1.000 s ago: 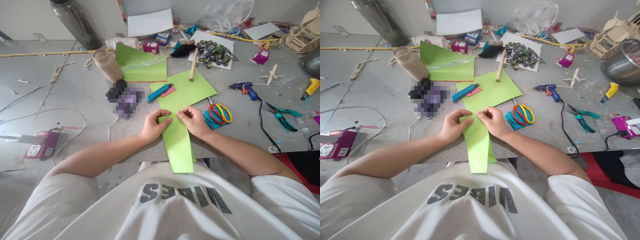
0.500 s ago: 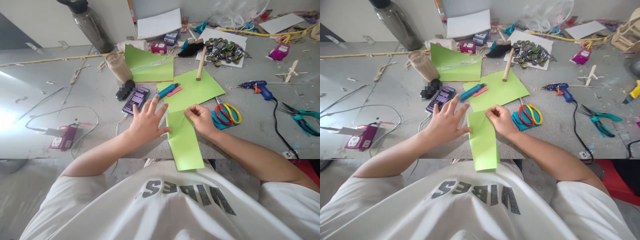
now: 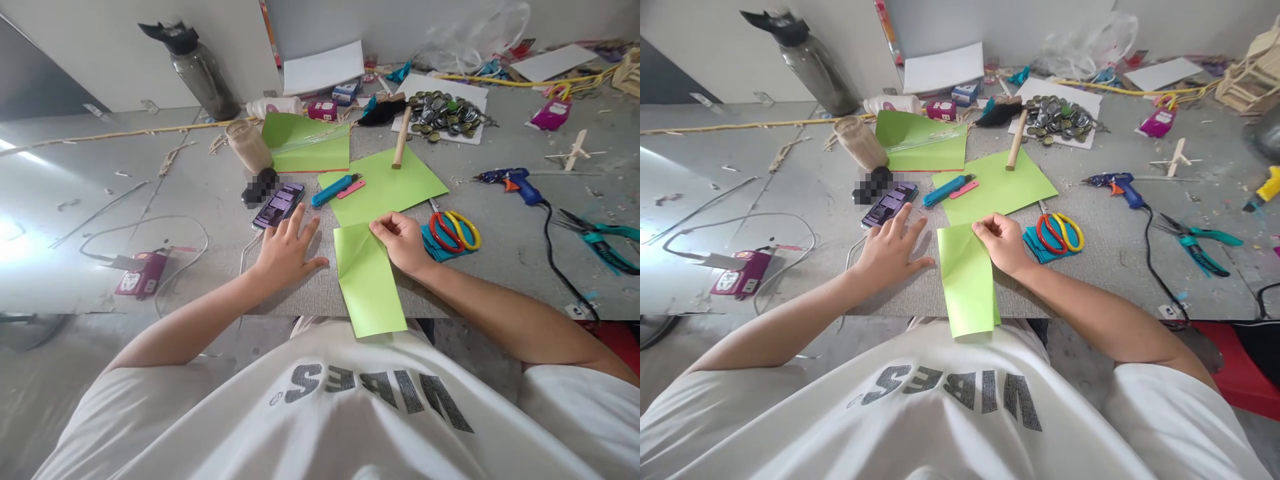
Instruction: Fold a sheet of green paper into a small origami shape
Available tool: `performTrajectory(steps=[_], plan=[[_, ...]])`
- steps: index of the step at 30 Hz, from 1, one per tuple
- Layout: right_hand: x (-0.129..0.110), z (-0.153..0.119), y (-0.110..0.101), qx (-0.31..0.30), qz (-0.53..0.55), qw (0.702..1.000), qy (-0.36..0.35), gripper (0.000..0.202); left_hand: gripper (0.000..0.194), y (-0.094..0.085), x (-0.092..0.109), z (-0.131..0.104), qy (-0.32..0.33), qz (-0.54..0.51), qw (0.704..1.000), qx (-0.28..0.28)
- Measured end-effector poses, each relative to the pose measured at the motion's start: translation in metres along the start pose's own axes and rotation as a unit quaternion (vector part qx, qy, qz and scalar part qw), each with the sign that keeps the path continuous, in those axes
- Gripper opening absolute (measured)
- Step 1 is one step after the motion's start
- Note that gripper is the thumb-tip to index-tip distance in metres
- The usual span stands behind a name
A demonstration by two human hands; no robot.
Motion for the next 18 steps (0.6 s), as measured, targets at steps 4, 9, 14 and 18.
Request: performTrajectory(steps=[4, 9, 14, 18], plan=[[0.001, 0.0, 0.001, -0.005, -0.003, 1.0, 0.007, 0.059, 0.061, -0.003, 0.014, -0.02, 0.172, -0.08, 0.97, 0.153], [0.0, -0.002, 0.003, -0.026, -0.004, 0.999, 0.022, 0.06, 0.033, -0.008, 0.023, -0.012, 0.199, -0.298, 0.911, 0.206], [-0.007, -0.004, 0.008, -0.049, -0.011, 0.999, 0.02, 0.064, 0.035, 0.014, 0.031, 0.023, 0.106, -0.469, 0.868, 0.124], [-0.008, -0.003, 0.011, -0.051, -0.019, 0.998, 0.011, 0.069, 0.034, 0.026, 0.037, 0.026, 0.125, -0.492, 0.857, 0.093]])
Point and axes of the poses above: each hand's wrist, its own z-axis towards the middle knuckle, its own y-axis out of the palm, x = y × z, the point moved 6 cm from there along z, towards the middle knuckle, and after that the axes turned 3 degrees about -x, right-handed, at the moved point
